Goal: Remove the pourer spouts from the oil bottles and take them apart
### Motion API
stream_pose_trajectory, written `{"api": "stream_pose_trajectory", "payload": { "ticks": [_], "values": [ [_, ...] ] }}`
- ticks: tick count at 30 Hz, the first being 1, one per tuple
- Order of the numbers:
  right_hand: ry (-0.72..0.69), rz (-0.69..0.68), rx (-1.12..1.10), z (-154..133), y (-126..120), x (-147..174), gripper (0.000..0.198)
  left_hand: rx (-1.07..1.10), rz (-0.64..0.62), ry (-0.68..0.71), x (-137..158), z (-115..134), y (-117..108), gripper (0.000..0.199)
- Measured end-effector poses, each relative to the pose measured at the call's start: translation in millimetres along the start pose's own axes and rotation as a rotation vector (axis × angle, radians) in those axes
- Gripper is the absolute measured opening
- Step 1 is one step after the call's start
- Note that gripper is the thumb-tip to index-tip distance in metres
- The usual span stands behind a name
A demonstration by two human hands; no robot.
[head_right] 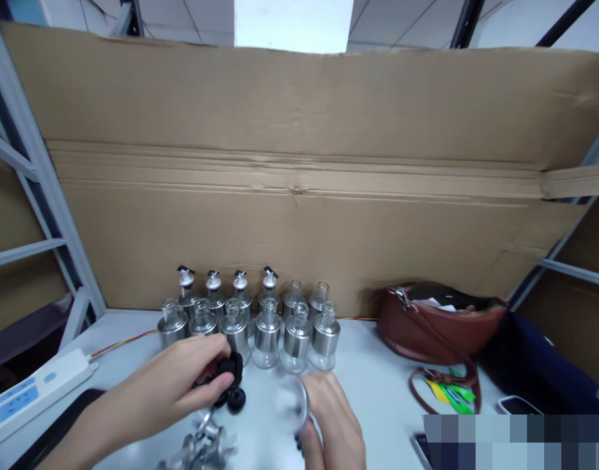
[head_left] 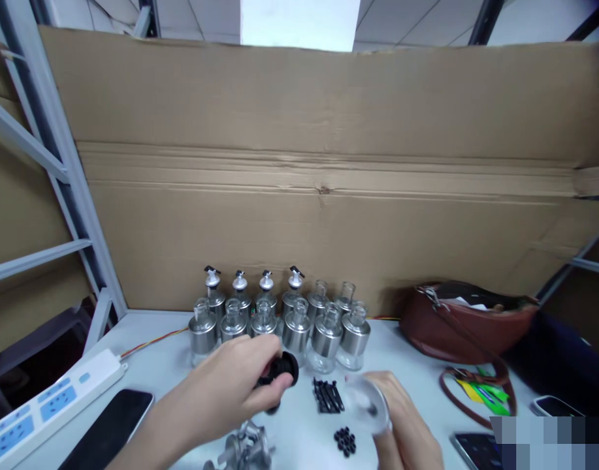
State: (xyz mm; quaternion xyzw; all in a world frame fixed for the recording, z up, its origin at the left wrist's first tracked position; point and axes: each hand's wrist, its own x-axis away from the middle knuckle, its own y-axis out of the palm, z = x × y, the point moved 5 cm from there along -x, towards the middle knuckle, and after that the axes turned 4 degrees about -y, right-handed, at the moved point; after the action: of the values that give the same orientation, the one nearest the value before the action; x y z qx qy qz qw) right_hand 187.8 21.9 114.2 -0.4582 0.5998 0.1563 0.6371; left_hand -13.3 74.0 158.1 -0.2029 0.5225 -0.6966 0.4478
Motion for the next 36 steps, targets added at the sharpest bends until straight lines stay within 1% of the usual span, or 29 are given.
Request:
{"api": "stream_pose_trajectory", "payload": {
  "ticks": [2,5,8,11,15,19,21,23,27,32,36],
  "values": [
    [0.046,0.009,0.024,10,5,5,0.028,0.008,-0.091,-0.095,1,-4,3,0.018],
    [0.168,0.073,0.084,23,7,14,0.023,0.015,-0.131,-0.148,5,-16,1,0.015],
    [0.282,0.112,0.084,32,7,19,0.019,-0.01,-0.125,-0.156,7,-31,1,0.011],
    [0.336,0.122,0.041,35,7,20,0.017,-0.044,-0.131,-0.131,5,-42,9,0.013],
    [0.33,0.128,0.043,35,9,22,0.015,-0.089,-0.165,-0.148,2,-58,18,0.018],
    [0.313,0.104,0.033,35,11,24,0.013,-0.098,-0.178,-0.213,4,-76,15,0.018],
    [0.308,0.087,0.013,34,12,23,0.012,-0.105,-0.186,-0.236,4,-81,13,0.017],
    [0.307,0.07,-0.008,34,13,23,0.012,-0.118,-0.232,-0.242,2,-81,16,0.015],
    [0.318,0.047,-0.045,34,15,24,0.016,-0.143,-0.339,-0.265,-3,-82,29,0.015],
    [0.312,0.042,-0.055,35,16,26,0.017,-0.143,-0.358,-0.289,-10,-84,42,0.014],
    [0.312,0.032,-0.056,35,17,26,0.018,-0.129,-0.375,-0.323,-15,-85,45,0.009]
  ]
}}
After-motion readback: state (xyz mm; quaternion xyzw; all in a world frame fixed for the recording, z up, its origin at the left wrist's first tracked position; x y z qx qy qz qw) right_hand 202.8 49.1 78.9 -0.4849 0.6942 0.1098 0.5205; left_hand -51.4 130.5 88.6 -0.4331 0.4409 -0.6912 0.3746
